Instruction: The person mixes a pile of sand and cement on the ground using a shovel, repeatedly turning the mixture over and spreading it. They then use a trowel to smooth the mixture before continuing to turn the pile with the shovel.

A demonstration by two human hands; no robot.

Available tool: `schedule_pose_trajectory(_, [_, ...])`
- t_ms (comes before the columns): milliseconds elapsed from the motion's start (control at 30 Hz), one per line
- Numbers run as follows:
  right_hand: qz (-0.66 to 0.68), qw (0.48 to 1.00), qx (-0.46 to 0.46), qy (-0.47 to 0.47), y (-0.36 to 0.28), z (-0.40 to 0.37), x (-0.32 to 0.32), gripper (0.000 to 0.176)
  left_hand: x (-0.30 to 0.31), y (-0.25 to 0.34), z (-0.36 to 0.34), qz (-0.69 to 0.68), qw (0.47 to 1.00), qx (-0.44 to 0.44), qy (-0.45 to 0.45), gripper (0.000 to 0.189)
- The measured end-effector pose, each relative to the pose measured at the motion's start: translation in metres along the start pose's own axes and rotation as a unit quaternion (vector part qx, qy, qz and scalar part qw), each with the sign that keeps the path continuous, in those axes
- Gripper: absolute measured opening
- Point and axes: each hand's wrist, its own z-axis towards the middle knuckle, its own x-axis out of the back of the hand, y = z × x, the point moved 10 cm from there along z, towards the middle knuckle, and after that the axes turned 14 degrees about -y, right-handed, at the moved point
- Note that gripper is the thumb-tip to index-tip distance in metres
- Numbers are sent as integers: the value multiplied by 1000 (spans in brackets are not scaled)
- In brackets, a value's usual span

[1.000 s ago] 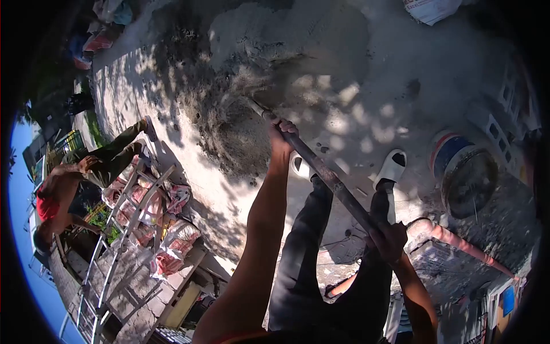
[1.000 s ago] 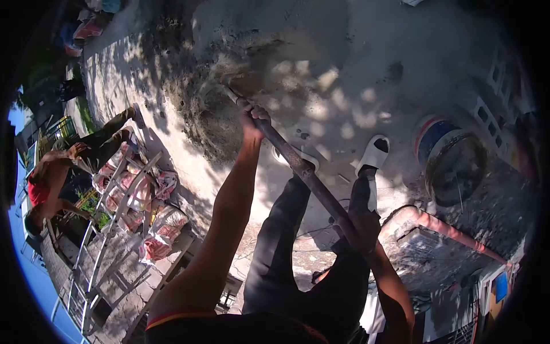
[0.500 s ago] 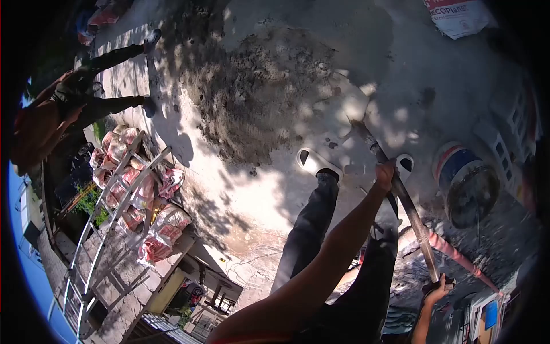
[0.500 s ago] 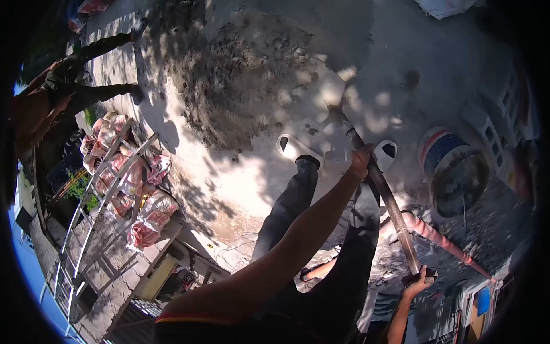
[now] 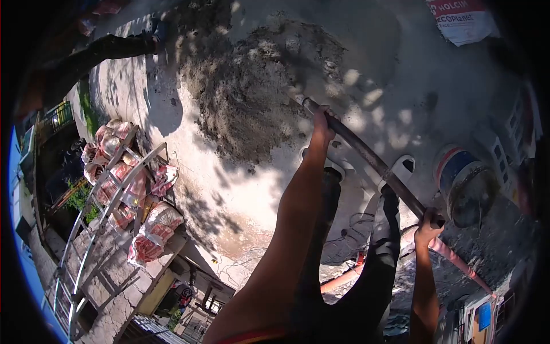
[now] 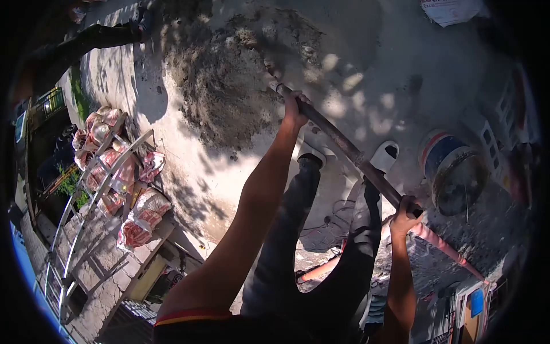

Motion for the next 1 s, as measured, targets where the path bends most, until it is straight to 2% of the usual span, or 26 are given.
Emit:
schedule_pose_trajectory(33, [154,986,-50,-39,10,-4,1,7,-10,5,-18,-71,997,-4,-28,15])
schedule_pose_trajectory(67, [301,946,-100,-64,18,-2,-1,10,-28,17,-29,-138,988,-7,-67,17])
schedule_pose_trajectory(100, [374,927,-11,-24,-14,17,23,13,-35,35,-41,-125,987,-13,-105,18])
schedule_pose_trajectory(133, [324,940,100,-26,-50,31,44,13,-40,53,-58,-112,983,-18,-142,20])
schedule_pose_trajectory(200, [280,923,219,-146,-105,25,37,27,-10,98,-89,42,997,-58,-8,18])
schedule_pose_trajectory(233, [187,931,258,-175,-126,4,19,30,5,109,-102,66,996,-50,22,18])
schedule_pose_trajectory(267, [201,928,253,-187,-127,-7,14,28,18,118,-112,89,994,-45,48,18])
schedule_pose_trajectory(367, [264,922,204,-199,-104,-22,5,31,-16,116,-138,73,992,-79,-70,18])
schedule_pose_trajectory(400, [276,915,201,-213,-96,-36,7,31,-19,106,-147,86,991,-67,-77,20])
schedule_pose_trajectory(467, [310,925,47,-212,-45,-47,1,34,-30,80,-158,156,986,-49,-18,22])
schedule_pose_trajectory(500, [325,922,39,-205,-26,-66,-9,29,-16,72,-149,139,989,-53,4,24])
schedule_pose_trajectory(533, [321,924,43,-202,-16,-73,-8,29,-14,62,-140,91,991,-97,24,23])
schedule_pose_trajectory(567, [470,836,-111,-260,13,-93,-30,27,-6,35,-123,21,997,-75,-22,22])
schedule_pose_trajectory(600, [590,700,-264,-304,33,-130,-49,25,-5,6,-111,87,994,-73,2,20])
schedule_pose_trajectory(633, [600,669,-362,-249,63,-163,-45,23,22,-28,-104,126,984,-32,120,16])
schedule_pose_trajectory(667, [582,671,-434,-148,93,-191,-37,20,33,-73,-102,144,979,23,142,14])
schedule_pose_trajectory(700, [555,669,-492,-40,114,-210,-20,18,56,-115,-83,107,992,-31,67,13])
schedule_pose_trajectory(733, [494,690,-518,110,127,-210,27,18,49,-157,-94,199,966,73,150,12])
schedule_pose_trajectory(800, [461,626,-625,71,149,-242,63,15,101,-255,-88,160,966,97,179,7])
schedule_pose_trajectory(833, [438,625,-646,27,183,-281,69,14,83,-276,-105,138,962,138,193,8])
schedule_pose_trajectory(867, [419,631,-652,32,203,-294,72,13,61,-291,-120,117,956,177,205,9])
schedule_pose_trajectory(933, [391,641,-658,51,232,-305,79,11,69,-315,-110,52,971,164,168,11])
schedule_pose_trajectory(967, [400,645,-648,66,230,-290,70,11,73,-305,-105,74,970,148,178,12])
schedule_pose_trajectory(1000, [413,651,-633,71,228,-273,55,11,75,-290,-92,64,978,140,144,13])
